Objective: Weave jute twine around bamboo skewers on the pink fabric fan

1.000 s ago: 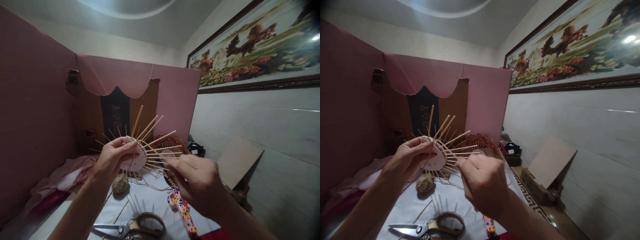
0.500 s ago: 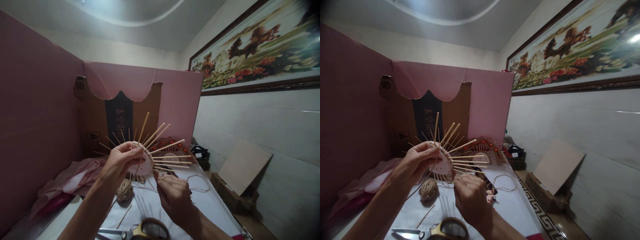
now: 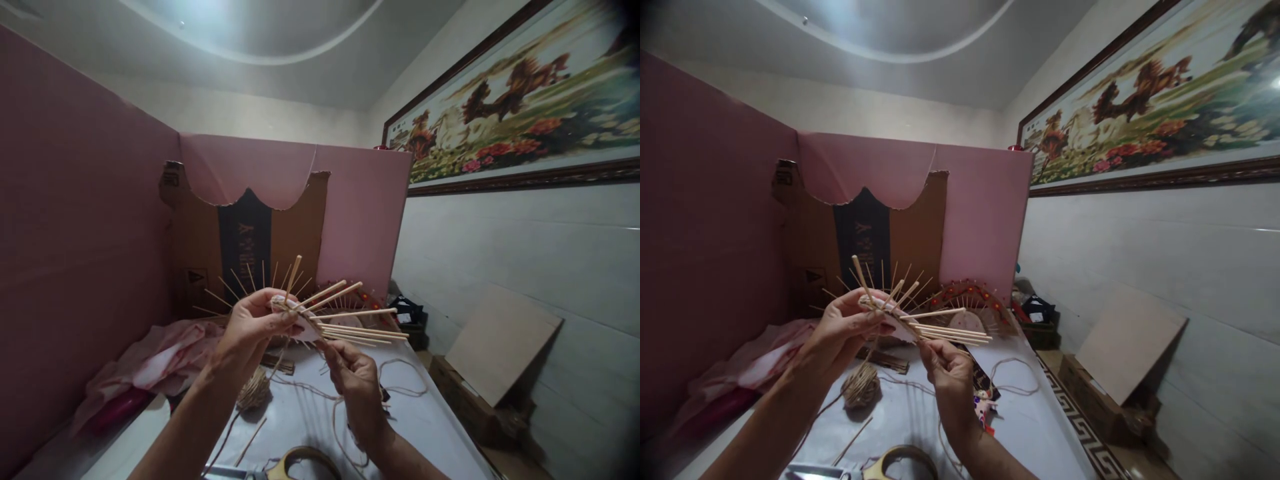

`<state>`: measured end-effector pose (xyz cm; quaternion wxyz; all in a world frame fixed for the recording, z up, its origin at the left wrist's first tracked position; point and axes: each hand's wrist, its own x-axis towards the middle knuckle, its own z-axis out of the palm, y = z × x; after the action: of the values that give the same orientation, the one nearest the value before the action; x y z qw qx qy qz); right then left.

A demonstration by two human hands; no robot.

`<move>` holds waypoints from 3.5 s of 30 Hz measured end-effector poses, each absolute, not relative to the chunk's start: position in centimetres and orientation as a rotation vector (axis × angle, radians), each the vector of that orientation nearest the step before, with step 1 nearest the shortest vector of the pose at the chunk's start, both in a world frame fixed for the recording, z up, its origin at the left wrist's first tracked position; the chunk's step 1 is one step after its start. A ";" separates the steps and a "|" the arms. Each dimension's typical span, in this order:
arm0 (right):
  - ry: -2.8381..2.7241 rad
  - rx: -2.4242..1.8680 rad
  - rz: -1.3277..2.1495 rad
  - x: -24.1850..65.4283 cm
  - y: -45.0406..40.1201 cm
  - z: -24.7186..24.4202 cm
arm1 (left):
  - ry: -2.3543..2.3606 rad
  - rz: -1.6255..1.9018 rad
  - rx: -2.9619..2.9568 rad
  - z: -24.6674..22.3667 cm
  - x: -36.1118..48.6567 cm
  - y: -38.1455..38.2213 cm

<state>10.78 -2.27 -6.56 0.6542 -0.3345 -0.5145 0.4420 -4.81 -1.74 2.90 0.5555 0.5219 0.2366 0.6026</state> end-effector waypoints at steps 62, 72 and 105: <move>-0.715 -0.367 1.304 12.1 0.4 -5.7 | 0.515 1.399 1.012 3.0 -3.2 -2.4; -0.747 -0.340 1.259 12.0 0.2 -5.7 | 0.538 1.479 1.019 2.9 -3.1 -2.7; -0.714 -0.411 1.163 11.5 -0.1 -6.1 | 0.547 1.490 1.014 2.3 -2.9 -2.4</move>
<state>11.52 -0.09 -6.14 0.7566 -0.1885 -0.3277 0.5335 -2.92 -2.44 2.35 0.5883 0.4355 0.2348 0.6396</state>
